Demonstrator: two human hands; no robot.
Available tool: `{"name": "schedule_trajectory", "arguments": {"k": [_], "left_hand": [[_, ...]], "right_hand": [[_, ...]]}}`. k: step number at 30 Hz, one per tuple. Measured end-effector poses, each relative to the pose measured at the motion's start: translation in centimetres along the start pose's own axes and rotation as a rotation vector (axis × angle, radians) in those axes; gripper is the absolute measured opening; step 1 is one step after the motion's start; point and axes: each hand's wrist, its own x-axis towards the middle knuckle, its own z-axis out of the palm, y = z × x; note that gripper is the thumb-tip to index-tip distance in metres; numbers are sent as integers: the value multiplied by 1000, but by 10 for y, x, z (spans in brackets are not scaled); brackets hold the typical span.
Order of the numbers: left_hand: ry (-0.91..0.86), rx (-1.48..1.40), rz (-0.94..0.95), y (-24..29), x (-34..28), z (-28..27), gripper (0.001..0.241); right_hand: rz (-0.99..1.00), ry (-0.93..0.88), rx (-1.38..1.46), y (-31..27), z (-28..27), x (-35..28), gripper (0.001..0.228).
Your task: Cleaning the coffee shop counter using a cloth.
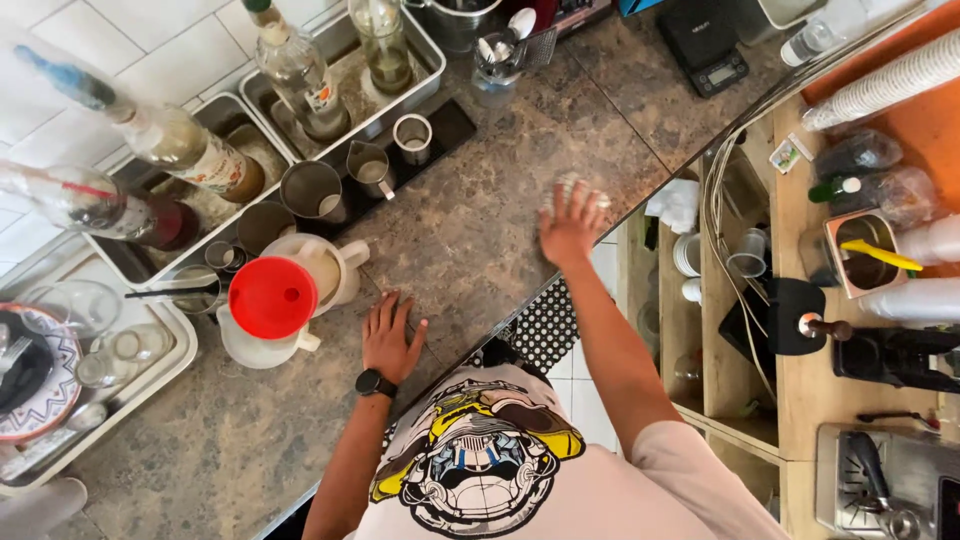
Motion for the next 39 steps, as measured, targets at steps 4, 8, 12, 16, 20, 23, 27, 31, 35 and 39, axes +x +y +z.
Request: {"name": "schedule_trajectory", "arguments": {"k": [4, 8, 12, 16, 20, 23, 27, 31, 35, 39], "left_hand": [[65, 29, -127, 8, 16, 27, 44], [89, 43, -194, 30, 54, 31, 46], [120, 56, -115, 51, 94, 32, 54], [148, 65, -91, 62, 123, 45, 57], [89, 73, -156, 74, 135, 43, 59], [35, 100, -173, 81, 137, 31, 62], [29, 101, -194, 80, 137, 33, 61], [46, 92, -209, 80, 138, 33, 60], [58, 99, -234, 80, 140, 35, 61], [105, 84, -223, 82, 141, 33, 57]], "right_hand": [[-314, 170, -107, -55, 28, -21, 61], [-643, -16, -1, -58, 9, -82, 63], [-552, -225, -30, -5, -12, -69, 68], [-563, 437, -125, 78, 23, 20, 67], [-120, -87, 83, 87, -14, 76, 66], [-112, -133, 77, 53, -29, 75, 68], [-594, 280, 47, 25, 3, 29, 64], [-728, -76, 121, 60, 1, -12, 60], [-507, 168, 6, 117, 8, 43, 66], [-134, 21, 133, 125, -15, 111, 66]]}}
